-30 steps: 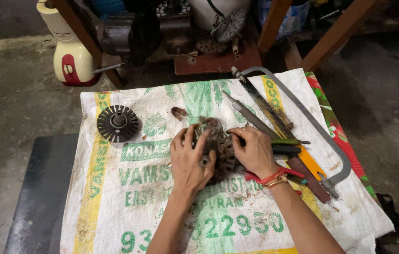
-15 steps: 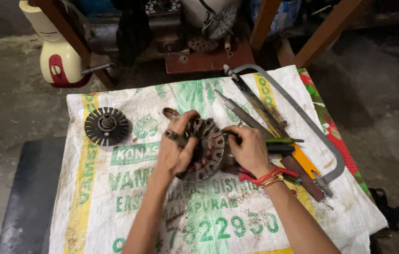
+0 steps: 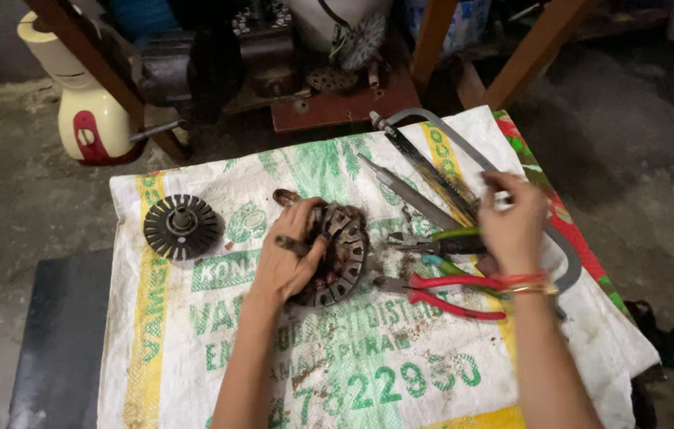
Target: The person cleans a circular metal motor part by hand and with tools. They use a hacksaw, pliers, and a screwdriver to scrape and remove debris from the slots and surfaces of the part while holding it on a printed sack on the floor.
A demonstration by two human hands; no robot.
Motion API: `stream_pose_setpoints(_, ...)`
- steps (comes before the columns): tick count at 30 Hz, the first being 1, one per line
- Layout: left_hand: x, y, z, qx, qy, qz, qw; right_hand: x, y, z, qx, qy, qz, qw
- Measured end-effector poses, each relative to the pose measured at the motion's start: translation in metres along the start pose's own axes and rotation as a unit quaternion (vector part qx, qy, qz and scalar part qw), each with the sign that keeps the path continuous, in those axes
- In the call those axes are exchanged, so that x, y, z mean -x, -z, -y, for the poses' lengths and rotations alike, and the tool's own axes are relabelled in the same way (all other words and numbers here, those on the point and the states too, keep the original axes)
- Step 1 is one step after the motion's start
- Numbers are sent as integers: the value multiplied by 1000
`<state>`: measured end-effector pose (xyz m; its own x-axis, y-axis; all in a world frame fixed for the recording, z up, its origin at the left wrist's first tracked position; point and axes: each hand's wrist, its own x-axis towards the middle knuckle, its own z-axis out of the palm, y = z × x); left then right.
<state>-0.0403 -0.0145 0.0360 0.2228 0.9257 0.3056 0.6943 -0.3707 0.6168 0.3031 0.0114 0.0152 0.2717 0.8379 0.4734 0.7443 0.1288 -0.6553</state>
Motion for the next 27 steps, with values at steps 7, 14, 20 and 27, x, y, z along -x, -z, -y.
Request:
stream_pose_setpoints(7, 1, 10, -9, -73, 89, 74, 991, 1, 69, -81, 292, 74, 97, 949)
stream_pose_setpoints(14, 8, 31, 26, 196, 95, 132, 967, 5, 78, -83, 284, 11, 186, 941)
stream_pose_setpoints(20, 11, 15, 47, 253, 95, 129, 954, -17, 122, -43, 276, 23, 188, 942)
stream_pose_setpoints(27, 24, 13, 24, 281, 87, 126, 948, 7, 128, -4, 239, 65, 155, 956)
